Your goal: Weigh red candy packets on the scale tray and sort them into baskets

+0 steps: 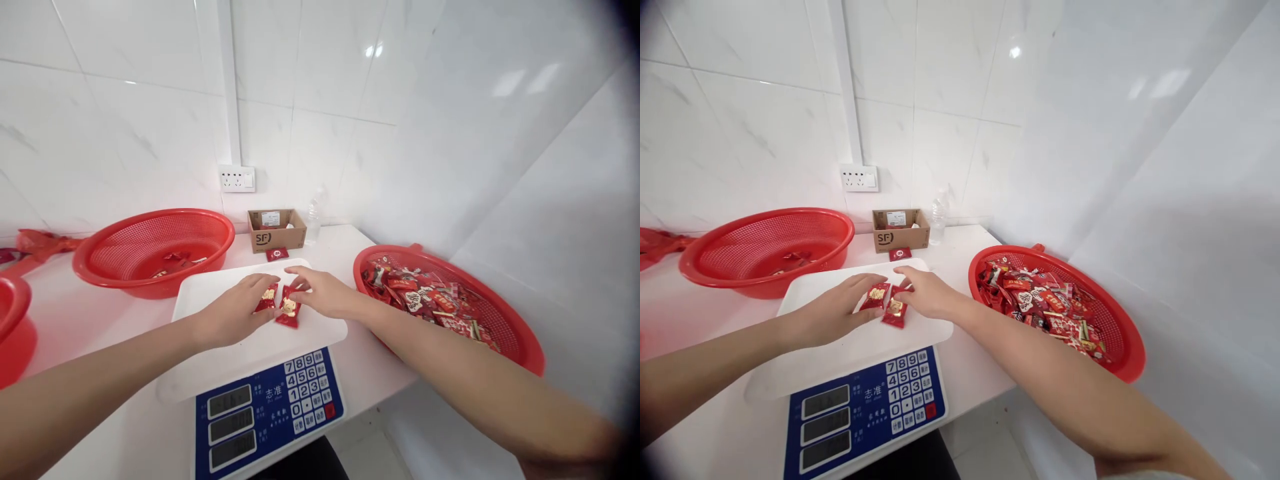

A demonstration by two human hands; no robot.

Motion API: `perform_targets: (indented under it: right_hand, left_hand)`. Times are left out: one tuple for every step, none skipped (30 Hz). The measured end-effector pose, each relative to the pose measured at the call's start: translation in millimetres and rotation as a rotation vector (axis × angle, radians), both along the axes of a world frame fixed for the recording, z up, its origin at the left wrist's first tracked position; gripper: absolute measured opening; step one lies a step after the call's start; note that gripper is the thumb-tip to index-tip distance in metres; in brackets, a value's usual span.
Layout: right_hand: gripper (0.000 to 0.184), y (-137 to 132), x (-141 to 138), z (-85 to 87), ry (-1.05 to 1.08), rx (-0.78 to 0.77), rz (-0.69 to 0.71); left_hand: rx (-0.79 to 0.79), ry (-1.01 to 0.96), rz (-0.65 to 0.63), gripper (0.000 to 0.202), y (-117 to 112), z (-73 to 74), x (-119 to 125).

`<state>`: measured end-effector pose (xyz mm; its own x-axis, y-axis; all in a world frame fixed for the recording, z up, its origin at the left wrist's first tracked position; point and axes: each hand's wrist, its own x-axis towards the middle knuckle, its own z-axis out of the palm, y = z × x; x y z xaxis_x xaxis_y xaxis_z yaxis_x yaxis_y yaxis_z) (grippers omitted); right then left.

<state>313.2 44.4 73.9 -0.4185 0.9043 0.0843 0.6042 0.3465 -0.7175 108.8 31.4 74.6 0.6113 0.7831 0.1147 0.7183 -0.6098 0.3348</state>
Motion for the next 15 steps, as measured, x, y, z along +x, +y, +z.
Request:
perform_targets:
  right_hand:
    - [0.053, 1, -2, -2.0, -0.020, 0.024, 0.000]
    - [0.054, 2, 0, -2.1, -0.032, 0.041, -0.006]
    - [0.053, 1, 5, -0.2, -0.051, 0.063, -0.016]
    - [0.051, 0, 13, 3.3, -0.076, 0.085, -0.037]
    - [0.049, -2, 23, 8.2, -0.112, 0.105, -0.066]
    - [0.047, -5, 35, 13.8, -0.160, 0.123, -0.105]
    - [0.046, -10, 49, 19.8, -0.214, 0.136, -0.148]
    - [0.046, -16, 62, 25.5, -0.275, 0.138, -0.183]
    - [0.045, -24, 74, 30.3, -0.319, 0.138, -0.221]
    - [0.044, -34, 85, 33.8, -0.340, 0.130, -0.254]
    - [0.043, -45, 94, 35.3, -0.329, 0.113, -0.283]
    - [0.043, -58, 100, 34.3, -0.291, 0.088, -0.315]
    - [0.045, -70, 103, 30.3, -0.231, 0.035, -0.342]
    - [0.047, -83, 103, 23.2, -0.146, -0.029, -0.363]
    - [0.052, -94, 102, 13.2, -0.049, -0.076, -0.365]
  left_hand:
    - [-0.020, 0.024, -0.030, 0.057, -1, -1.9, -3]
    - [-0.041, 0.056, -0.066, 0.062, -2, -3.8, -5]
    - [-0.058, 0.094, -0.102, 0.066, -2, -5.9, -6]
    - [-0.073, 0.135, -0.138, 0.068, -3, -8.1, -6]
    - [-0.087, 0.175, -0.174, 0.067, -2, -10.3, -5]
    - [-0.098, 0.208, -0.210, 0.066, -1, -12.4, -4]
    - [-0.105, 0.231, -0.242, 0.064, 0, -14.3, -2]
    - [-0.111, 0.245, -0.266, 0.064, 2, -15.7, 0]
    - [-0.115, 0.250, -0.280, 0.064, 3, -16.5, 2]
    - [-0.112, 0.243, -0.283, 0.064, 4, -16.4, 2]
    - [-0.099, 0.222, -0.275, 0.063, 5, -15.5, 0]
    - [-0.076, 0.186, -0.255, 0.063, 4, -13.9, -4]
    - [-0.045, 0.134, -0.218, 0.063, 3, -12.1, -11]
    - [-0.008, 0.066, -0.156, 0.064, 1, -10.4, -21]
    - [0.035, -0.017, -0.066, 0.066, -3, -9.6, -33]
